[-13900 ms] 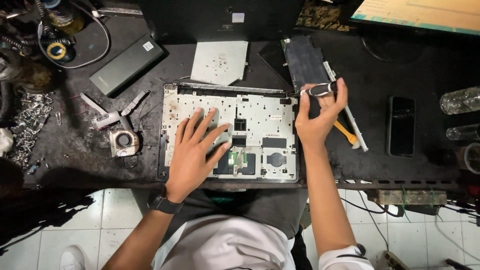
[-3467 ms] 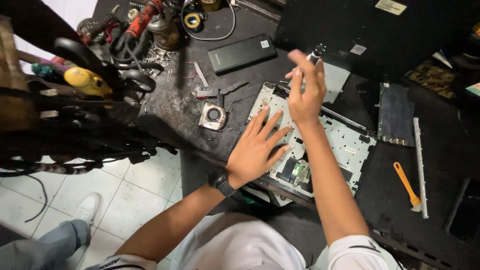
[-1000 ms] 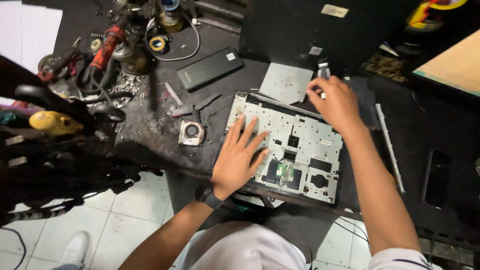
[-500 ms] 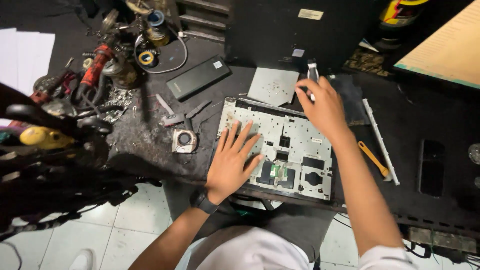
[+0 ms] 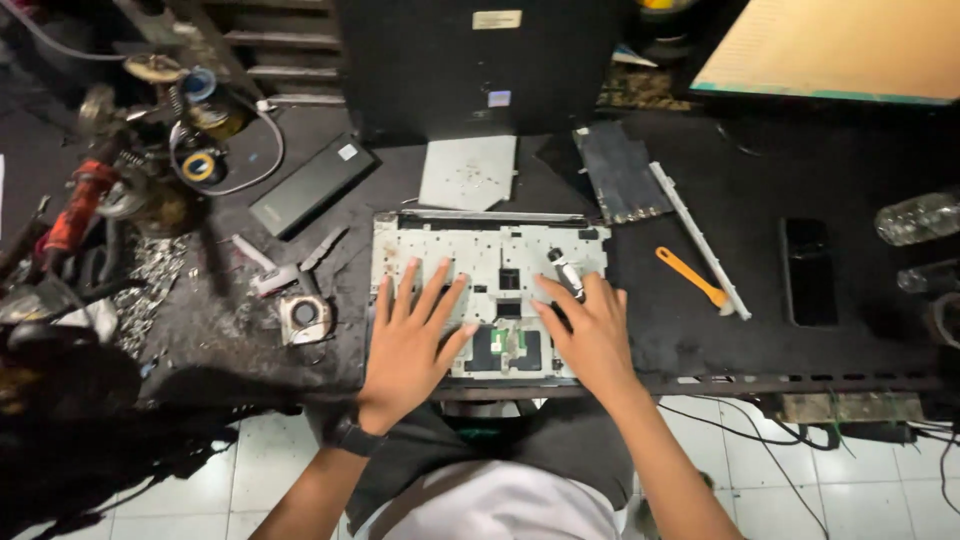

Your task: Removing screws and internal components from a laptop chassis during disassembly.

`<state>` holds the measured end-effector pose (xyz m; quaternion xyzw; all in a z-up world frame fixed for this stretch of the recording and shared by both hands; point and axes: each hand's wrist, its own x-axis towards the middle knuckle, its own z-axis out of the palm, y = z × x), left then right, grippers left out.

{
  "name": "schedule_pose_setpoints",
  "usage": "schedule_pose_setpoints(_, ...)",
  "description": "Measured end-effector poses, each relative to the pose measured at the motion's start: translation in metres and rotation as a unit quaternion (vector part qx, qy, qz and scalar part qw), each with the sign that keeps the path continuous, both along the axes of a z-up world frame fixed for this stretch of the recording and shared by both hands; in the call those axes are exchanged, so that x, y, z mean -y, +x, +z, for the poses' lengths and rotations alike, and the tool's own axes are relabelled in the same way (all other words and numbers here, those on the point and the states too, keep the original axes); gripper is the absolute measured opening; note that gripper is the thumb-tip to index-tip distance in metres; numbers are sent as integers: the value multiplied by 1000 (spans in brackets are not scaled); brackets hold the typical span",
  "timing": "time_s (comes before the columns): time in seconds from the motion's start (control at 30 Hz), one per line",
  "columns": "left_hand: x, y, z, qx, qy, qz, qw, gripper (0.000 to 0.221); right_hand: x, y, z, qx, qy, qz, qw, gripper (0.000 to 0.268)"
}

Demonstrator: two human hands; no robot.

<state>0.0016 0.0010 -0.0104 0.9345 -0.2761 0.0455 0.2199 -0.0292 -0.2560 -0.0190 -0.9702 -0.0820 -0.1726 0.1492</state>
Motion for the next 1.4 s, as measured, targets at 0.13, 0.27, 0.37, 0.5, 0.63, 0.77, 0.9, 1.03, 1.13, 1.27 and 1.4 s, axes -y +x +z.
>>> schedule_pose_setpoints(0.13,-3,-5,0,8,19,-13,1000,56,-2,-7,7,-24,36,19,999,25)
schedule_pose_setpoints(0.27,-7,-12,-2,-1,34,-16,999,58,-4,-16,9,-40,34,24,998,27)
schedule_pose_setpoints(0.37,-7,-20,-2,-2,44,-11,999,58,-4,-23,9,-54,43,23,997,27)
schedule_pose_setpoints(0.5,-10,-27,11,17,30,-20,999,62,2,-39,8,-90,109,-1,990,32)
schedule_pose_setpoints(0.63,-11,-30,17,-16,4,-21,1000,62,45,-47,10,-49,114,-100,987,35)
schedule_pose_setpoints(0.77,-9,-30,16,-9,14,-16,1000,61,81,-55,7,-136,-23,-187,973,43)
schedule_pose_setpoints(0.9,-9,-30,16,-20,-17,-14,1000,59,91,-58,7,-147,-57,-157,975,50)
schedule_pose_setpoints(1.03,-10,-30,18,-24,-21,-13,999,58,96,-55,-3,-135,-57,-153,977,54)
schedule_pose_setpoints(1.13,-9,-31,16,-15,-44,-9,999,57,89,-53,2,-108,-32,-158,981,46)
schedule_pose_setpoints(1.27,-9,-30,22,-68,-88,-15,994,52,87,-51,8,-72,0,-155,985,41)
schedule_pose_setpoints(1.4,-10,-31,21,-71,-99,-17,992,49,120,-46,4,51,-14,-173,984,30)
